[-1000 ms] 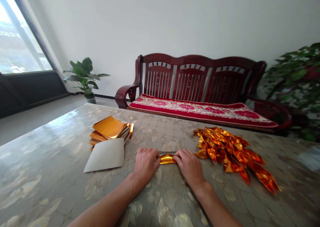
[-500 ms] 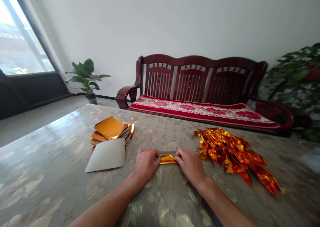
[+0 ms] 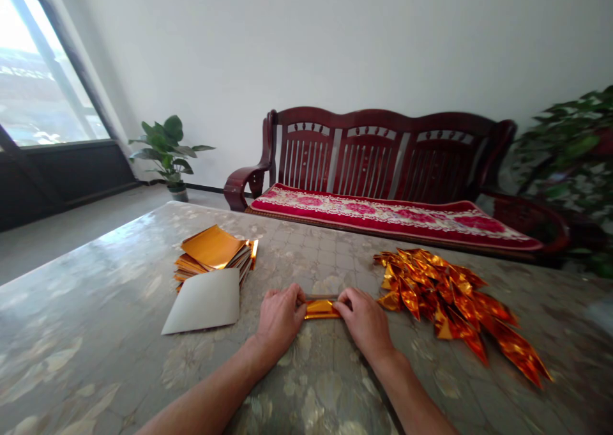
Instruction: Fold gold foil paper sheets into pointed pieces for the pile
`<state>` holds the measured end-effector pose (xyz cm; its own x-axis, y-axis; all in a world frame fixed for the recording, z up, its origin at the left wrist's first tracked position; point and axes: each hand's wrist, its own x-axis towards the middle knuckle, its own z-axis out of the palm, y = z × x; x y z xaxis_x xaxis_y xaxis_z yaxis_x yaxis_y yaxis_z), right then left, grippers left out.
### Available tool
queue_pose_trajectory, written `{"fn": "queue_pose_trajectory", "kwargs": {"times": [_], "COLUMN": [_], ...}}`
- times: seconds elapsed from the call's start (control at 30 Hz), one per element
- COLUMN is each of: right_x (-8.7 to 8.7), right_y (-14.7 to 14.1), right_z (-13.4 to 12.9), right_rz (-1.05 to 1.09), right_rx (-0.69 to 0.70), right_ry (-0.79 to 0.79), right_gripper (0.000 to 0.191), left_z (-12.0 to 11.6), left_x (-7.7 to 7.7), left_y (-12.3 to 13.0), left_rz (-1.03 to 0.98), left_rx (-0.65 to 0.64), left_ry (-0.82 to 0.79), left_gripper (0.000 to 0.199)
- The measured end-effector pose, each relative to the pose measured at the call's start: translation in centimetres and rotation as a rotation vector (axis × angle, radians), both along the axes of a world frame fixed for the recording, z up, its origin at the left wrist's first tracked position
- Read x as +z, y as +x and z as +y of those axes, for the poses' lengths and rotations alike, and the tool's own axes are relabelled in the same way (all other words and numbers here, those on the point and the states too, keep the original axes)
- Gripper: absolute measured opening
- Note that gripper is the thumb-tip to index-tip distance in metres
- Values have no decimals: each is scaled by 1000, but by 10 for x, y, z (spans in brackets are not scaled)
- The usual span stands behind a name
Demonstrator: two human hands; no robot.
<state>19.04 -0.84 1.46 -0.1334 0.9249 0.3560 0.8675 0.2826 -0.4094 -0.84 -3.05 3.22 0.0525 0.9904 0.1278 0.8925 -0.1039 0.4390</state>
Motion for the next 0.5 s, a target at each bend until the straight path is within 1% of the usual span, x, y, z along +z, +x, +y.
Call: {"fn": "queue_pose_trajectory", "kwargs": {"times": [0.2,0.5], "right_x": [2,2], "right_y": [1,2], "right_z": [1,4], "right_rz": [26,67], "right_rx": [26,13], "right_ry": [-39,-93], "right_gripper": [11,8], "left_z": [-1,0], "left_x": [3,7], "left_y": [-1,-4], "left_rz": [-16,-69], "left_rx": [-8,-4], "left_ry": [-23,-54], "left_gripper": [12,17]}}
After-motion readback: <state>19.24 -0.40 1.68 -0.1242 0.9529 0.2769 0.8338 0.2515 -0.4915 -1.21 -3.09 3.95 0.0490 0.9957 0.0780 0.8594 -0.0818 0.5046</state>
